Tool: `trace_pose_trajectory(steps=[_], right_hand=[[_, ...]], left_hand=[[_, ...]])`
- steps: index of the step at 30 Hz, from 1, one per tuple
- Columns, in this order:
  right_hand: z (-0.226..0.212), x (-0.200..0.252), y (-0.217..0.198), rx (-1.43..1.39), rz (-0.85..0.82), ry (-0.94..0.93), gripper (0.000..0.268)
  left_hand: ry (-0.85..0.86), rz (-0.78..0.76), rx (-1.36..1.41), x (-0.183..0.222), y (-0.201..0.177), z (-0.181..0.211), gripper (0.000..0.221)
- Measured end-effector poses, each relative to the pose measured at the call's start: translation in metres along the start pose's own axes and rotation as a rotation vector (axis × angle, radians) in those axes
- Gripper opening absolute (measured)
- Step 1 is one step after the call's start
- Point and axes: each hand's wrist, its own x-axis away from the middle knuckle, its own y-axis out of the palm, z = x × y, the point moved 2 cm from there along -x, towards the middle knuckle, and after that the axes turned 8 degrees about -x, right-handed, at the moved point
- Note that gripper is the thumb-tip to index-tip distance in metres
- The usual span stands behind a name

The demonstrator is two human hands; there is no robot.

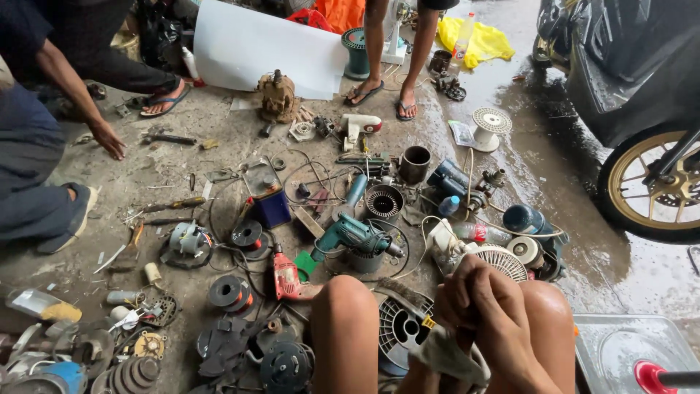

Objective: Disassembling a transformer component using a screwdriver and hands on a workshop floor.

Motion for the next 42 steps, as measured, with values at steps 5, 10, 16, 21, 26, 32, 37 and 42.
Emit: trace_pose_trajectory(steps=[5,10,16,21,26,32,37,42], right_hand=[[0.006,-0.007,0.003,-0.061,0.097,0.129,0.040],[0.009,-0.009,0.001,0.132,0.070,0.118,0.049],[0.025,-0.002,-0.021,0.297,0.056,0.155,0.051],[0.023,0.002,-0.015,0.384,0.023,0.248,0.055],[0.021,0.005,-0.007,0.540,-0.136,0.341,0.058],[0.011,0.015,-0.006,0.741,-0.169,0.160,0.054],[0.033,0.052,-0.030,0.718,0.165,0.147,0.019],[0.048,0.064,-0.033,0.637,0.107,0.196,0.013]], left_hand=[[-0.048,-0.050,-0.016,-0.124,-0.178,0.138,0.051],[-0.040,0.148,0.658,-0.124,-0.288,0.247,0.043],[-0.115,0.262,0.518,-0.107,-0.256,0.217,0.057],[-0.144,0.224,0.556,-0.096,-0.238,0.209,0.062],[-0.312,0.202,0.505,-0.094,-0.241,0.202,0.051],[-0.628,0.417,0.420,-0.090,-0.251,0.174,0.038],[-0.739,0.567,0.424,-0.101,-0.293,0.181,0.043],[-0.646,0.574,0.377,-0.109,-0.297,0.194,0.041]])
